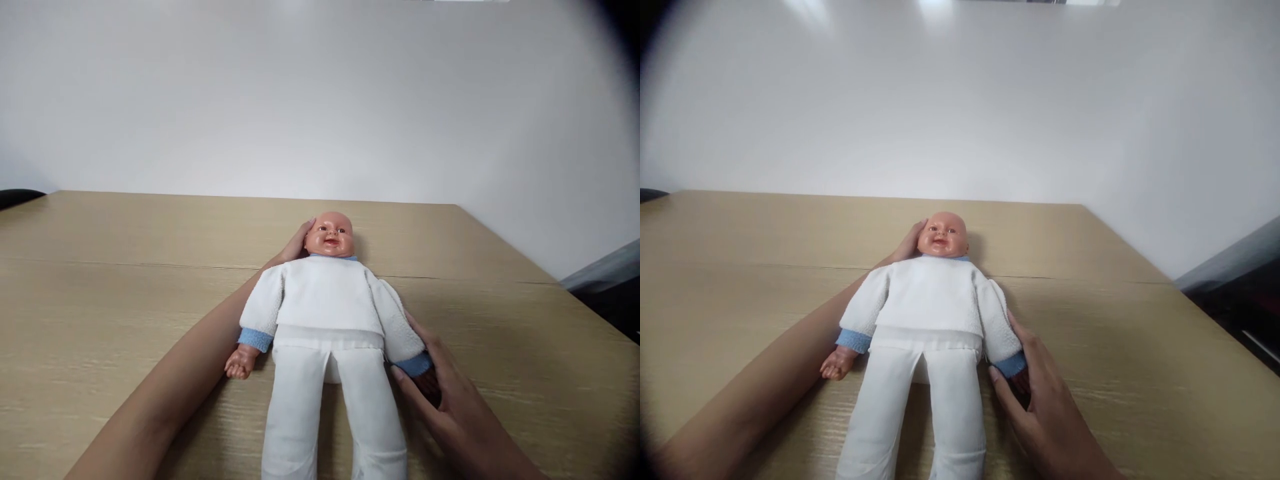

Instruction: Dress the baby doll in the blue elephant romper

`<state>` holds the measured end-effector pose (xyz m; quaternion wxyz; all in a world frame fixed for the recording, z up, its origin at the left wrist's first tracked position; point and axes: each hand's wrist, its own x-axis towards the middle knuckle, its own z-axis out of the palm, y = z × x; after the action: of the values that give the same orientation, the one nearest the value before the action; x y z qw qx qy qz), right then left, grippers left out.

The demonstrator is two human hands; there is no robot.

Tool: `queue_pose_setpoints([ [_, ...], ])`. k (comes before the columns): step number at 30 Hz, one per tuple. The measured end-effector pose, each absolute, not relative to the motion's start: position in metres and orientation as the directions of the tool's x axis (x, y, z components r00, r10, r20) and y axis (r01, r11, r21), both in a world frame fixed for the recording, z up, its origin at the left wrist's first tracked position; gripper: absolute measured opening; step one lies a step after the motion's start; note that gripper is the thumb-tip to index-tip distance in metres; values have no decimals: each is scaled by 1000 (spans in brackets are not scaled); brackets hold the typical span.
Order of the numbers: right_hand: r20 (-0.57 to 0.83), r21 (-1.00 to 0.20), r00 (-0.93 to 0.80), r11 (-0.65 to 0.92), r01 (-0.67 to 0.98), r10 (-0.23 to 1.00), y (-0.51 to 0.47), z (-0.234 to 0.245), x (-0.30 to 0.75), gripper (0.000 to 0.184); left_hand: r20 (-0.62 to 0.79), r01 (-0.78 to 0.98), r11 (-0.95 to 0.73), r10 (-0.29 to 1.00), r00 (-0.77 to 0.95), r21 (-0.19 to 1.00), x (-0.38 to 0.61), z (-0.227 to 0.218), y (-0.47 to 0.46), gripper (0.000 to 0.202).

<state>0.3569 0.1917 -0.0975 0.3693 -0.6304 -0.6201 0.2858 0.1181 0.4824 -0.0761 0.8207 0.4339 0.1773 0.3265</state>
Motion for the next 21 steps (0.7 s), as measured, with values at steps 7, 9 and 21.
queue_pose_setpoints([
  [7,102,-812,58,50,581,993,192,-96,357,77,7,-404,408,696,718,819,117,-78,484,72],
  [9,97,-813,56,47,580,994,192,-95,357,78,13,-409,385,714,700,828,117,-78,486,70],
  [21,207,-709,14,140,691,978,192,-99,359,76,31,-433,338,758,651,836,116,-81,492,57],
])
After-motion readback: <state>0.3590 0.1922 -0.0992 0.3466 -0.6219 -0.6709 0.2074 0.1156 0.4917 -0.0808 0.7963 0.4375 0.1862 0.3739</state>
